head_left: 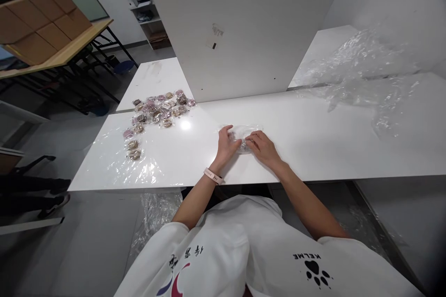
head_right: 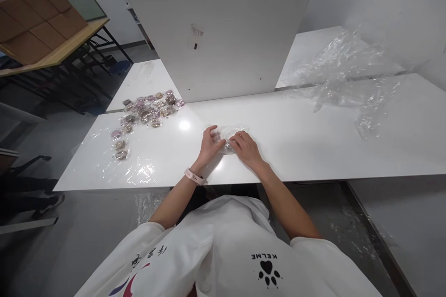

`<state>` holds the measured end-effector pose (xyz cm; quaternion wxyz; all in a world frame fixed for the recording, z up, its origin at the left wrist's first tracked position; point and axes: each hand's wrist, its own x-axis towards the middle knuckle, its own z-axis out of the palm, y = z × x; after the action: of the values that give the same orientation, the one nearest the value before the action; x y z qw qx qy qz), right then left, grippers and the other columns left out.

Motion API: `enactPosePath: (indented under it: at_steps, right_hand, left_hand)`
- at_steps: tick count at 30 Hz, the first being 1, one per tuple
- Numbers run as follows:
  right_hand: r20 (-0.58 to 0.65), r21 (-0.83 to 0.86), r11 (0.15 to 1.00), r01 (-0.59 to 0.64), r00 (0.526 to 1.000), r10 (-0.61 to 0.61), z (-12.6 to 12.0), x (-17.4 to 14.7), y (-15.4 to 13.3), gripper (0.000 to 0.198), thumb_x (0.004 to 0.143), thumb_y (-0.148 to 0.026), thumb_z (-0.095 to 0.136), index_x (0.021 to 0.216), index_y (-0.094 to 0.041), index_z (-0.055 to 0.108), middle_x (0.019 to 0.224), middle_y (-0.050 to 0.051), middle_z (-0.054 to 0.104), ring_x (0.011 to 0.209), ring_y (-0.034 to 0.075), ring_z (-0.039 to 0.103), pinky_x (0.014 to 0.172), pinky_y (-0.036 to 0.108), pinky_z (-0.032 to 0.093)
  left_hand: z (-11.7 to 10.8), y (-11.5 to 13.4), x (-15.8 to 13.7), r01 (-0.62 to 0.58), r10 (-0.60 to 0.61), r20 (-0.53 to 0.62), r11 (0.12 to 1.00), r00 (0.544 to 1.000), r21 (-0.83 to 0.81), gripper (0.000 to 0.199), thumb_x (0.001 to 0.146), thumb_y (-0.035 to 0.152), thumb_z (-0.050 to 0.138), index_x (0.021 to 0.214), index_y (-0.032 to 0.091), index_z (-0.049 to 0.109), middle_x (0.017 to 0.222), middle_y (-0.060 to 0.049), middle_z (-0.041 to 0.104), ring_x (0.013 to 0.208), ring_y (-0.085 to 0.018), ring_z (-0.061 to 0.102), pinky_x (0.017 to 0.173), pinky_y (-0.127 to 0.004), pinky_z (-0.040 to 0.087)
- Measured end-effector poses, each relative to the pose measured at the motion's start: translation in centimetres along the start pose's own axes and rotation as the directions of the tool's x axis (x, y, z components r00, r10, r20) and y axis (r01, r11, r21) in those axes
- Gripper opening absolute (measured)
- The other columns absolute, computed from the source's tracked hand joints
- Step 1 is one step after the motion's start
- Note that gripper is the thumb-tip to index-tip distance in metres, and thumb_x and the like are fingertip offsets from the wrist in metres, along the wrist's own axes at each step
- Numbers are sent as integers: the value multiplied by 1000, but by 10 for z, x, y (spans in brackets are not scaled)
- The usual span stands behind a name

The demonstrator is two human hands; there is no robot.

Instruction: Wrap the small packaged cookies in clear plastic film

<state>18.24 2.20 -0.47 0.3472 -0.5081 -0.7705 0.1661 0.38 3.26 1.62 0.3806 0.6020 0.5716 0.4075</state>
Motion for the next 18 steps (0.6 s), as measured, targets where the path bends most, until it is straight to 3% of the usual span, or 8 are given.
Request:
enactPosePath:
  at_steps: [2, 4, 7, 10, 12, 15, 18]
  right_hand:
    - [71, -4, 996, 86, 994, -86, -4, -10, 4, 37, 95, -46, 56, 125, -24, 61, 128, 11, 59, 115, 28, 56, 96, 44, 50]
    - [117, -30, 991, 132, 985, -128, -9, -17, 8, 46, 94, -46, 57, 134, -25, 55, 136, 12, 56, 121, 30, 53, 100, 48, 48]
    - [149, -78, 986, 150, 979, -137, -15, -21, 7, 39, 100, -42, 47, 131, -21, 58, 129, 13, 62, 114, 29, 56, 98, 47, 48]
    - [218, -110, 982, 151, 968, -124, -20, -18, 3, 37, 103, -41, 40, 121, -21, 64, 115, 11, 68, 102, 27, 60, 91, 44, 49]
    - [244, -142, 982, 127, 966, -90, -23, -10, 2, 39, 103, -43, 36, 109, -21, 69, 108, 10, 70, 99, 27, 60, 87, 44, 48]
    - [207, -184, 983, 27, 978, 12, -23, 9, 6, 46, 103, -47, 35, 93, -23, 72, 108, 10, 70, 101, 29, 58, 89, 47, 46]
    - [48, -181, 967, -178, 981, 189, -17, 28, 13, 44, 102, -47, 37, 108, -22, 72, 120, 12, 66, 109, 31, 55, 94, 48, 44]
  left_hand:
    - [2, 0, 1, -16, 28, 90, 992, 996, -129, 50, 84, 14, 61, 131, 21, 46, 134, -13, 55, 112, -21, 60, 93, -36, 51]
    - [4, 3, -2, -62, 87, 156, 985, 984, -158, 46, 87, 9, 52, 130, 22, 48, 122, -9, 63, 110, -19, 63, 93, -35, 52]
    - [4, 9, -14, -158, 162, 197, 987, 967, -38, 36, 92, 9, 45, 123, 23, 55, 108, -7, 69, 105, -18, 65, 92, -36, 53]
    - [-2, 12, -26, -350, 312, 228, 925, 922, 149, 19, 95, 21, 54, 112, 22, 63, 115, -9, 66, 116, -23, 58, 98, -41, 50]
    - [-5, 11, -27, -439, 383, 245, 865, 891, 244, 22, 94, 31, 60, 113, 22, 65, 121, -11, 62, 120, -25, 53, 100, -42, 48]
    - [-5, 10, -9, -396, 310, 268, 838, 912, 377, 23, 97, 35, 55, 114, 23, 65, 111, -10, 61, 110, -25, 54, 95, -41, 48]
    - [4, 10, 24, -247, 134, 263, 852, 955, 461, 25, 97, 39, 54, 114, 24, 64, 109, -9, 62, 110, -26, 53, 96, -44, 44]
